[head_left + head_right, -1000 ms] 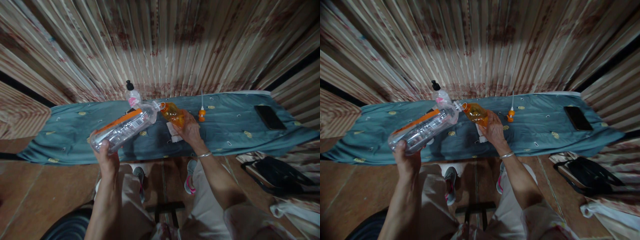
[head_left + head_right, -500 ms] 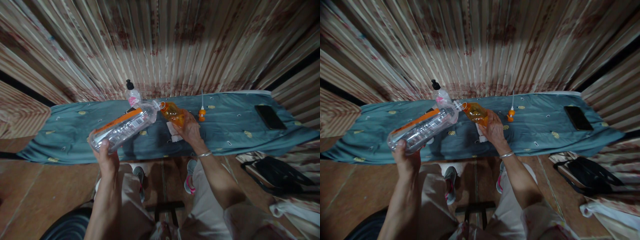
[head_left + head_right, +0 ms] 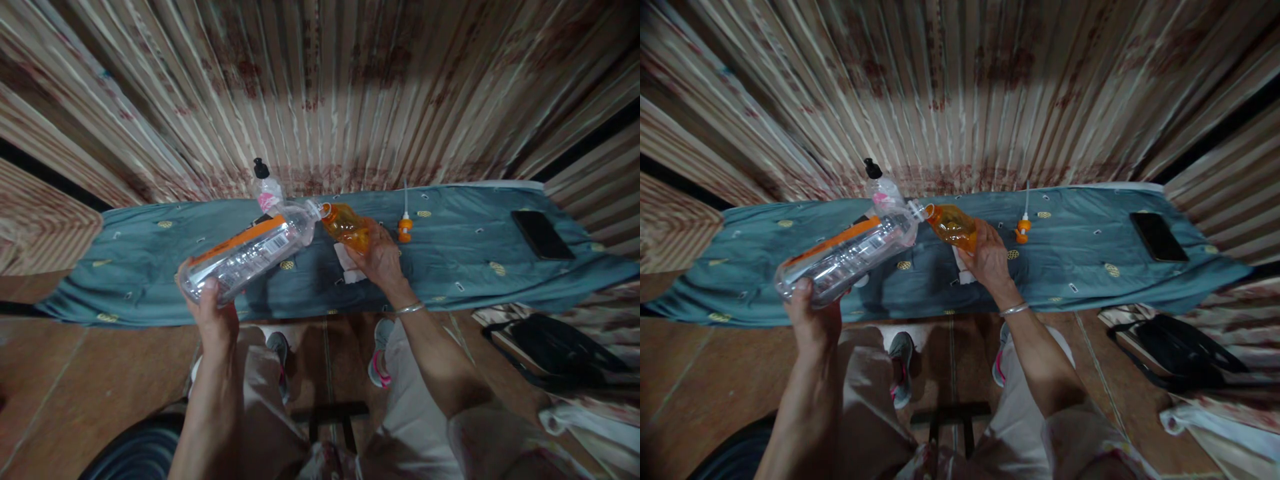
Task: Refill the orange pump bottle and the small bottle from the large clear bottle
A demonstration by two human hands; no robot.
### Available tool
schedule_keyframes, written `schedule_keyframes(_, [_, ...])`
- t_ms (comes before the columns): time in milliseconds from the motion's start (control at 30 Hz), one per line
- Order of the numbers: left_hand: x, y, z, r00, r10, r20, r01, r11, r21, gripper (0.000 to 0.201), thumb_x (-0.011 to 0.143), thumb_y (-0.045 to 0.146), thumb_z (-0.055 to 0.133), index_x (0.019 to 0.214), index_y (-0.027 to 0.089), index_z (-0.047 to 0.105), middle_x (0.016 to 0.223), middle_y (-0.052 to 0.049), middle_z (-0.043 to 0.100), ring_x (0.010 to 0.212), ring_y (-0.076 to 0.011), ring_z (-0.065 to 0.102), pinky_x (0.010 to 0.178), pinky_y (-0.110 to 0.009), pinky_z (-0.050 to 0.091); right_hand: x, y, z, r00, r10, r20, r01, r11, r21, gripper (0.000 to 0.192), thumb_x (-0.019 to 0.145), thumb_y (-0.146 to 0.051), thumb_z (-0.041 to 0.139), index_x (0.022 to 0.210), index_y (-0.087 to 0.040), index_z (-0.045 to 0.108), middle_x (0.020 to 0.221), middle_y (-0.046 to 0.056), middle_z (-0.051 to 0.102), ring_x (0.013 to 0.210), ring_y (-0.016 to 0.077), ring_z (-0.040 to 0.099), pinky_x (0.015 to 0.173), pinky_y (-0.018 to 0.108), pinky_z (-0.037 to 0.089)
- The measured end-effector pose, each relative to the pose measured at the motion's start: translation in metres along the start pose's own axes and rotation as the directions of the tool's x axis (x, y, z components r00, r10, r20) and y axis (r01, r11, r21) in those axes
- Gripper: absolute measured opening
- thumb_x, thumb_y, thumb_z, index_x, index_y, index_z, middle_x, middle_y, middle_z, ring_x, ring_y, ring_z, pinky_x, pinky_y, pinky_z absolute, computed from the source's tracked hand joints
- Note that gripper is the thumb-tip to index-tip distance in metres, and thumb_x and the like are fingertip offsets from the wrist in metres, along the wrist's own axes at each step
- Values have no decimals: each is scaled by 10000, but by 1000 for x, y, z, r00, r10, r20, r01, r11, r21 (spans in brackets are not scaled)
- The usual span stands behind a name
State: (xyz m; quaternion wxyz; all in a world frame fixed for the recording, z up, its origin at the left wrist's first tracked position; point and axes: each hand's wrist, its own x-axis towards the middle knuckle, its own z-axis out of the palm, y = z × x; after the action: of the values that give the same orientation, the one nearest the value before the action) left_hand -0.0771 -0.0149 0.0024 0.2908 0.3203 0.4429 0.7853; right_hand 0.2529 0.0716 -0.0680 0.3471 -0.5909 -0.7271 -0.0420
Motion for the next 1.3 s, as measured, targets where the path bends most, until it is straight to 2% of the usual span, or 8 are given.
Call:
schedule_keyframes(267, [-1, 0, -3, 1000, -20, -11, 20, 1000, 3, 753, 667, 502, 1018, 1314, 299, 690, 1143, -30, 690, 885, -200, 638, 599, -232, 538, 0, 0, 1, 1000, 2, -7, -2, 1000, 0, 716, 1118, -551, 726, 1655, -93, 609, 1558, 326, 787, 1432, 474, 781, 1244, 724, 668])
schedule_keyframes(467, [-1, 0, -3, 1000, -16, -15, 17, 999, 28, 755, 679, 528, 999, 1319, 286, 679, 1141, -39, 686, 880, -205, 627, 612, -253, 516, 0, 1, 0, 1000, 7, 13, -7, 1000, 21, 722, 1119, -565, 726, 1665, -110, 599, 1575, 326, 772, 1462, 477, 766, 1262, 738, 651])
schedule_keyframes(667, [-1, 0, -4, 1000, 12, 24, -15, 995, 100, 740, 732, 602, 967, 1332, 302, 653, 1115, -41, 663, 853, -209, 632, 613, -266, 520, 1, -1, -2, 999, 23, 31, -23, 999, 26, 719, 1117, -541, 734, 1677, -116, 586, 1576, 328, 770, 1461, 486, 763, 1252, 753, 651])
schedule_keyframes(1033, [-1, 1, -1, 1000, -11, -13, 11, 1000, 0, 728, 667, 481, 1005, 1296, 299, 689, 1107, -31, 662, 861, -196, 630, 566, -225, 545, 1, -2, -2, 1000, 9, 5, -9, 1000, 18, 699, 1126, -574, 688, 1651, -119, 621, 1556, 310, 784, 1429, 482, 774, 1225, 750, 673])
schedule_keyframes(1300, [-1, 2, -1, 1000, -4, -20, 5, 999, 46, 732, 669, 518, 981, 1303, 301, 686, 1132, -47, 669, 869, -209, 634, 580, -242, 538, 1, -3, -2, 1000, 0, 10, 0, 999, 42, 670, 1122, -550, 686, 1640, -129, 631, 1558, 315, 785, 1440, 485, 779, 1251, 771, 654])
